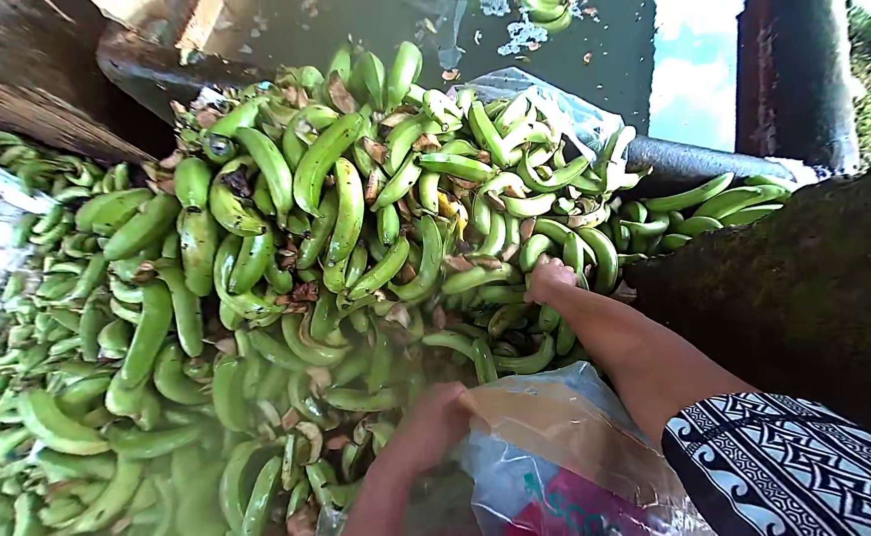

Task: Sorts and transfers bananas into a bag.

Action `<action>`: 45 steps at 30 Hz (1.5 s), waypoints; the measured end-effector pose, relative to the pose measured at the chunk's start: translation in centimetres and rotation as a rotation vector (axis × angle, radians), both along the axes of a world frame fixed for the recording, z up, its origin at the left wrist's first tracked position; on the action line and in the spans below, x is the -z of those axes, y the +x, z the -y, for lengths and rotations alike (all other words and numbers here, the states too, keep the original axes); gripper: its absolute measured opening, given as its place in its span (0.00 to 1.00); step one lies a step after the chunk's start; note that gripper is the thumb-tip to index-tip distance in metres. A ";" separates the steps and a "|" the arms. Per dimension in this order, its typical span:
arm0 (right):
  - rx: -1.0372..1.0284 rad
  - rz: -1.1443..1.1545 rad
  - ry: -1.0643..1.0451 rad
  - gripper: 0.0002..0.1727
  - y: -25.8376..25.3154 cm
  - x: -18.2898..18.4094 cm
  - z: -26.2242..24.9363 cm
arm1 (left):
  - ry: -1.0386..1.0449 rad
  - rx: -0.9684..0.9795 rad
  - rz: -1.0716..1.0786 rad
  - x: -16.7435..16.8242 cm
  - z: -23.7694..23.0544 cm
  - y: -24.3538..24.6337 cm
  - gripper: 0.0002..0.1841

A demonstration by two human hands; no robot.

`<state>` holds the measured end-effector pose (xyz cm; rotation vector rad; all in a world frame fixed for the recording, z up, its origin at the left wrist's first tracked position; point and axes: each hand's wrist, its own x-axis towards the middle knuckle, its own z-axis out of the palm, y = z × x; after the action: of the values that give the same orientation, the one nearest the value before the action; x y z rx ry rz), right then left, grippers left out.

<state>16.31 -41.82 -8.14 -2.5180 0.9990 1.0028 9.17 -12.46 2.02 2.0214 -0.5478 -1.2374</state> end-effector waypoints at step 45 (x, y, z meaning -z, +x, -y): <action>-0.489 0.213 0.165 0.35 7.7 -7.6 -2.5 | -0.227 -0.338 -0.224 2.3 -0.3 -4.1 0.12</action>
<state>24.05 -39.34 -0.53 -2.7090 0.2297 0.8608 5.05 -12.18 -0.30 1.6761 -0.2151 -1.1193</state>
